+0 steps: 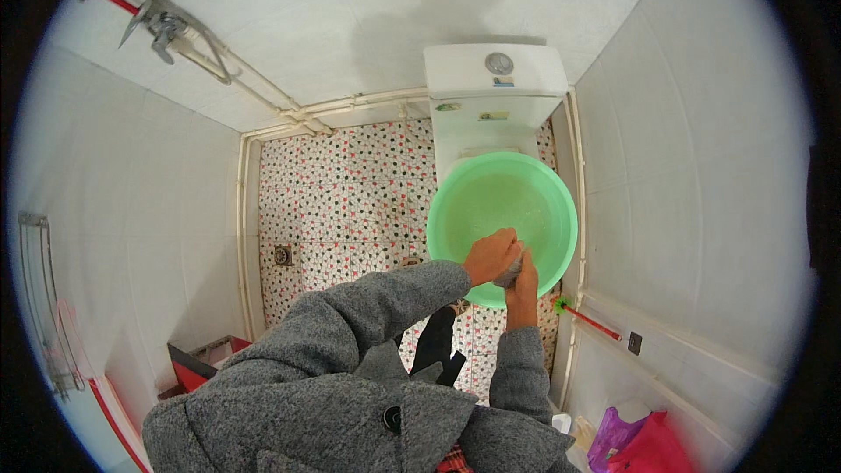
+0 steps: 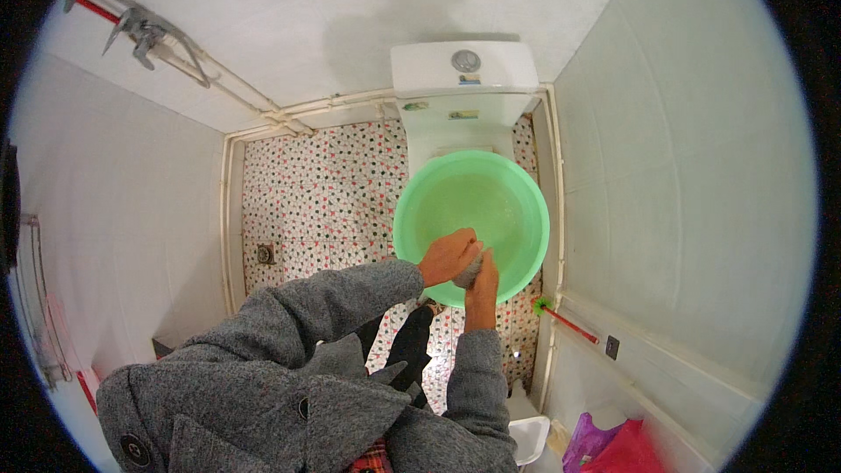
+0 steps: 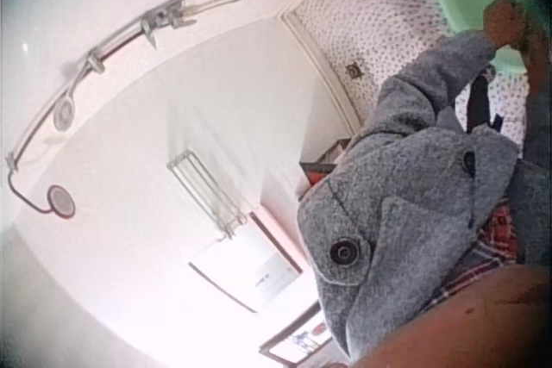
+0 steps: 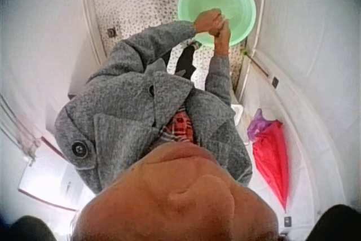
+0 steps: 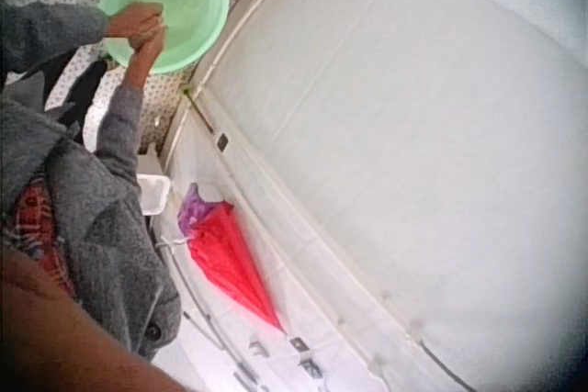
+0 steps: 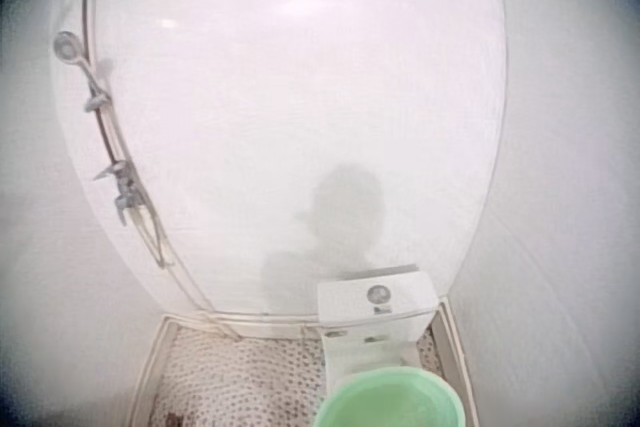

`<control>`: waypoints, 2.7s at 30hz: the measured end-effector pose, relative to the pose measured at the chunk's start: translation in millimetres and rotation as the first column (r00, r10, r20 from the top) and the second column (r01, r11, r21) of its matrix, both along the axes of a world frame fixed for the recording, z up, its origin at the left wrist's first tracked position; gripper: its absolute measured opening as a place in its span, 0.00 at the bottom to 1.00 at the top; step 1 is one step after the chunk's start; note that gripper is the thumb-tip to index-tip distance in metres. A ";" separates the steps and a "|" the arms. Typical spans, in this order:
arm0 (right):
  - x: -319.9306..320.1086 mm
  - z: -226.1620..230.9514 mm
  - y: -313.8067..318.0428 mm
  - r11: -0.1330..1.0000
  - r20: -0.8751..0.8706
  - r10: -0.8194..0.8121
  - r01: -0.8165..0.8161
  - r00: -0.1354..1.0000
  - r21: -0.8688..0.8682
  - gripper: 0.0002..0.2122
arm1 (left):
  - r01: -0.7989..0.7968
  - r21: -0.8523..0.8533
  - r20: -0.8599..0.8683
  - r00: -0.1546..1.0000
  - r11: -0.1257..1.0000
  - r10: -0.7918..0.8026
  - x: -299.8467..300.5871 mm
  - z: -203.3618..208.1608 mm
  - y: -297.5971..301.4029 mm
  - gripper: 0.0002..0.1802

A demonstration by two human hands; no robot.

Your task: The person wipes the wall and pipes near a water heater with a cloth, then rinses the cloth in a green basin and wipes the toilet tank and lid. The person repeatedly dips the cloth into the basin and continues wiping surfaces.

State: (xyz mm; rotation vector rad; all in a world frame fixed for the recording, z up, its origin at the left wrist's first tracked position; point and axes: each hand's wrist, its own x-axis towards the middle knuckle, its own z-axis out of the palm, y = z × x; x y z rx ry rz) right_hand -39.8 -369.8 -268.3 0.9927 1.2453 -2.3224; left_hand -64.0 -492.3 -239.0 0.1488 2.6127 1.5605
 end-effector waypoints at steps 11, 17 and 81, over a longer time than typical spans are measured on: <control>18.0 75.1 -17.0 0.488 -0.376 0.503 0.103 0.778 0.867 0.14 | -0.577 0.397 0.756 0.646 0.714 0.102 4.5 56.1 16.0 0.20; 9.7 87.8 -15.7 0.925 -0.466 0.117 0.074 0.877 0.372 0.12 | -0.423 0.165 0.124 0.905 0.891 0.406 14.0 70.2 42.8 0.21; -109.4 254.2 -73.9 0.358 -0.147 0.608 -0.105 0.780 0.928 0.07 | 0.696 -0.279 -0.021 0.685 0.662 -0.729 -206.9 201.0 -265.3 0.19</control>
